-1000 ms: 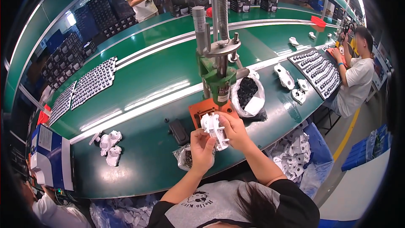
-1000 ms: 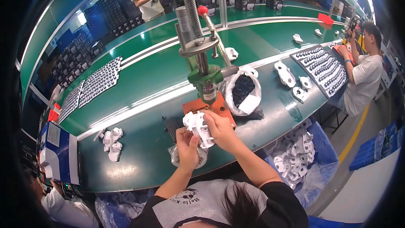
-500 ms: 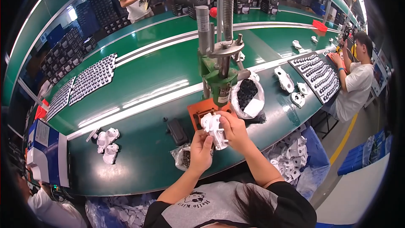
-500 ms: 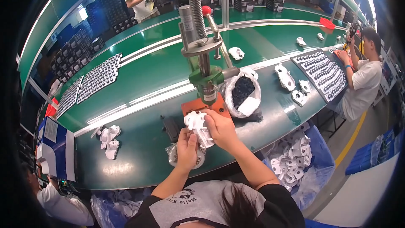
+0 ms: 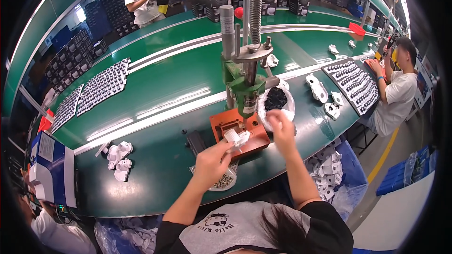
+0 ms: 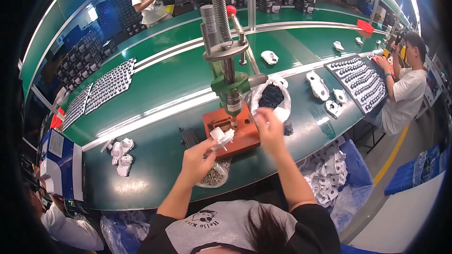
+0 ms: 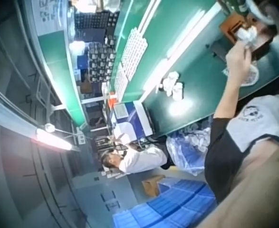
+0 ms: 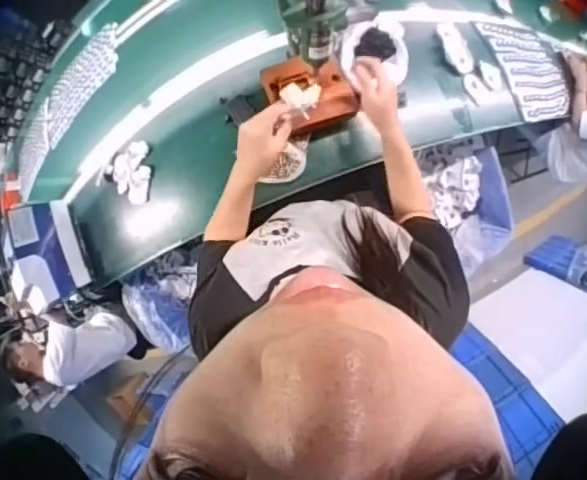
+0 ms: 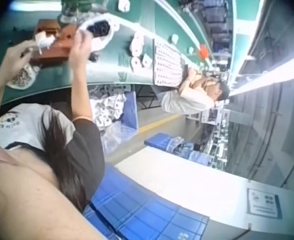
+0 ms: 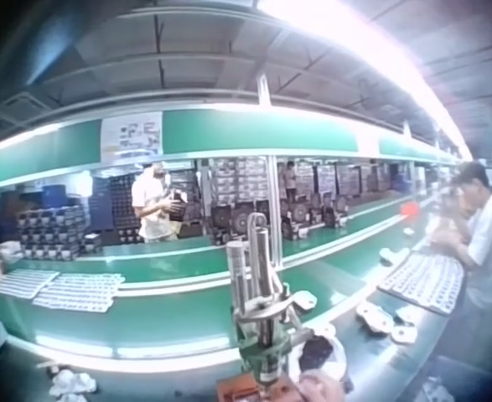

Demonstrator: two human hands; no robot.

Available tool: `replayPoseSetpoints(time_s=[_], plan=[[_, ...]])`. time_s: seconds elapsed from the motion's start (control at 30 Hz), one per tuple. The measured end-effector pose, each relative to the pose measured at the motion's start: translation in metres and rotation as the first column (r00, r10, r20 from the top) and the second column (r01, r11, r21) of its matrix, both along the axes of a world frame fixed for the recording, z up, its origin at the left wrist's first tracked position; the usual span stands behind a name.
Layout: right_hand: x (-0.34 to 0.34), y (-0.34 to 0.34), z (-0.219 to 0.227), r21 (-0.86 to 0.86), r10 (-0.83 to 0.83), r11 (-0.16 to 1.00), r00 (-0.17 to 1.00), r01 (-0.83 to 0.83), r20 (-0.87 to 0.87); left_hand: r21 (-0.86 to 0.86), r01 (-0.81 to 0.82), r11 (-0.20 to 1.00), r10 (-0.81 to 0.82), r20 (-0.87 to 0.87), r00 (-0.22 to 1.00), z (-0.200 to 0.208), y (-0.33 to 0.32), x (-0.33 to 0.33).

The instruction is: Assembling small plastic parts using a manual press on a factory production line.

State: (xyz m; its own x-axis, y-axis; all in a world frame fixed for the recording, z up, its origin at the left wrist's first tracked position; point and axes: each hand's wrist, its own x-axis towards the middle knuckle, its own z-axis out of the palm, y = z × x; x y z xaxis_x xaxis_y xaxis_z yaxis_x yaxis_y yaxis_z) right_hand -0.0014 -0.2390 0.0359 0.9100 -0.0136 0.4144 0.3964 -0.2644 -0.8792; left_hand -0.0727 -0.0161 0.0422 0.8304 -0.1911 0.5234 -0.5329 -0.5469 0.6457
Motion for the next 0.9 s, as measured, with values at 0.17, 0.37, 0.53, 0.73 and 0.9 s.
replayPoseSetpoints(time_s=[0.17,0.37,0.53,0.73,0.9], plan=[[0.085,-0.054,-0.064,-0.588,-0.334,0.686,0.903,0.429,0.269,0.324,-0.032,0.946,-0.033,0.193,0.981,-0.016,-0.005,0.040],[0.114,-0.058,-0.066,-0.785,-0.283,0.568,0.954,0.248,0.097,0.495,-0.166,0.853,-0.014,0.340,0.940,-0.038,-0.018,0.068],[0.131,-0.068,-0.077,-0.756,-0.239,0.620,0.968,0.209,0.071,0.509,-0.091,0.856,-0.079,0.302,0.950,-0.047,-0.005,0.068],[0.136,-0.083,-0.079,-0.585,-0.167,0.798,0.986,0.144,0.014,0.481,-0.065,0.874,-0.067,0.251,0.966,-0.050,-0.013,0.062],[0.121,-0.074,-0.053,-0.344,-0.081,0.933,0.992,0.109,0.095,0.431,-0.066,0.900,-0.046,0.246,0.968,-0.047,-0.012,0.055]])
